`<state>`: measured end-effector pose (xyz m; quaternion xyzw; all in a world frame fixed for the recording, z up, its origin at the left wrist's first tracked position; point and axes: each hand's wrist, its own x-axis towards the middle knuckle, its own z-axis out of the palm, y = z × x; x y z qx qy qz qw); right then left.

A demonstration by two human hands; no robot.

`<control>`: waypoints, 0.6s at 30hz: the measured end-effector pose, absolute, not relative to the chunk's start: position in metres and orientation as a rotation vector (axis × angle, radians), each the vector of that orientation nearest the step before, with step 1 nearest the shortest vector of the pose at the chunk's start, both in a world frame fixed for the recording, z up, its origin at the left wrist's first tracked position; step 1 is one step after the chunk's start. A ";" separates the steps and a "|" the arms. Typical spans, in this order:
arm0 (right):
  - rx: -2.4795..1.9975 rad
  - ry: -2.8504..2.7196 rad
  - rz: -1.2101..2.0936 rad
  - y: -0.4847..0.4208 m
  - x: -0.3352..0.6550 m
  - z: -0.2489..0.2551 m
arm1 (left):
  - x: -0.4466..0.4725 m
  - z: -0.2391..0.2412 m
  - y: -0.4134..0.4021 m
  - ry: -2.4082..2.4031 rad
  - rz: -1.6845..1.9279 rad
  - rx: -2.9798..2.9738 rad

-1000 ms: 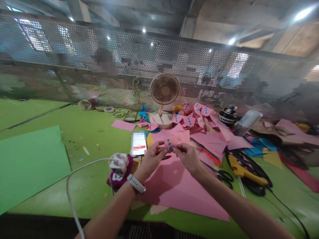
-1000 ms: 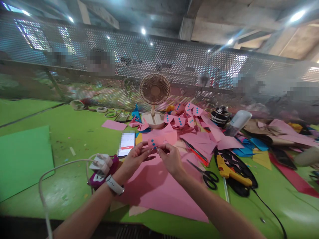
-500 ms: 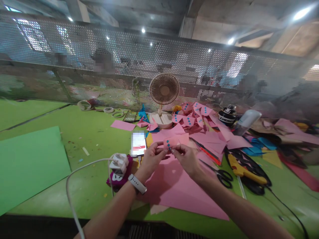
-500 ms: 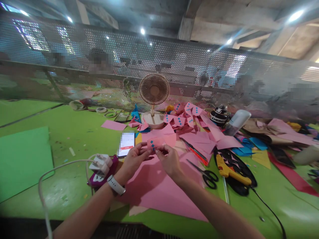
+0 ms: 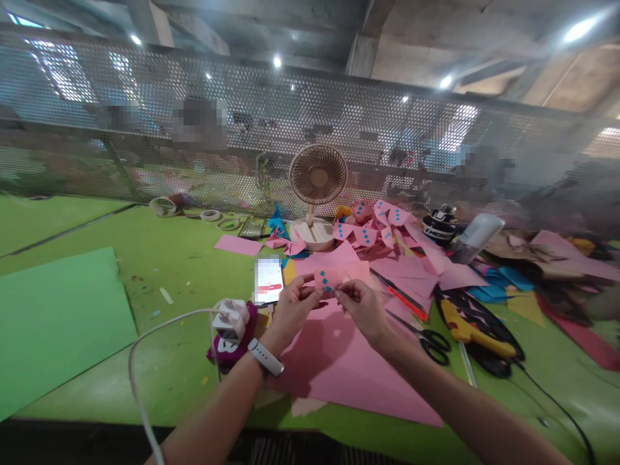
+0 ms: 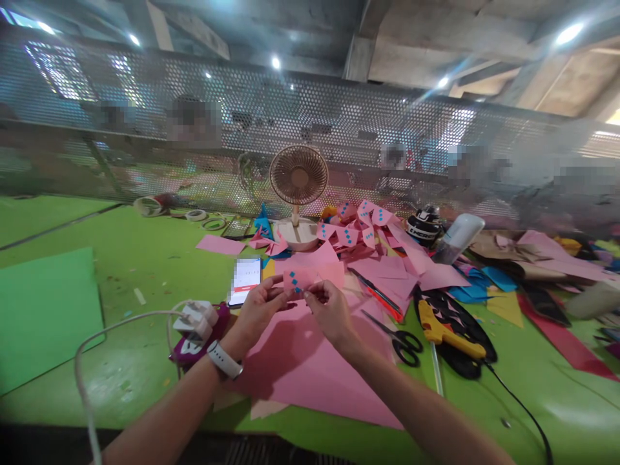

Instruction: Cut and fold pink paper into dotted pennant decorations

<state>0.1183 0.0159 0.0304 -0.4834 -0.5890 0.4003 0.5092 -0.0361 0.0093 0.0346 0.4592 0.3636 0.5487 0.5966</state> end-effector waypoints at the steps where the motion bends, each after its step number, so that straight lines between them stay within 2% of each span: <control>1: -1.173 -1.419 0.965 0.015 0.120 0.031 | -0.036 0.035 0.009 0.840 1.279 1.051; 12: -1.204 -1.329 1.286 0.002 0.126 0.036 | -0.037 0.041 0.006 0.850 1.252 1.079; 18: -1.155 -1.285 1.298 0.004 0.121 0.031 | -0.036 0.037 0.005 0.815 1.245 1.081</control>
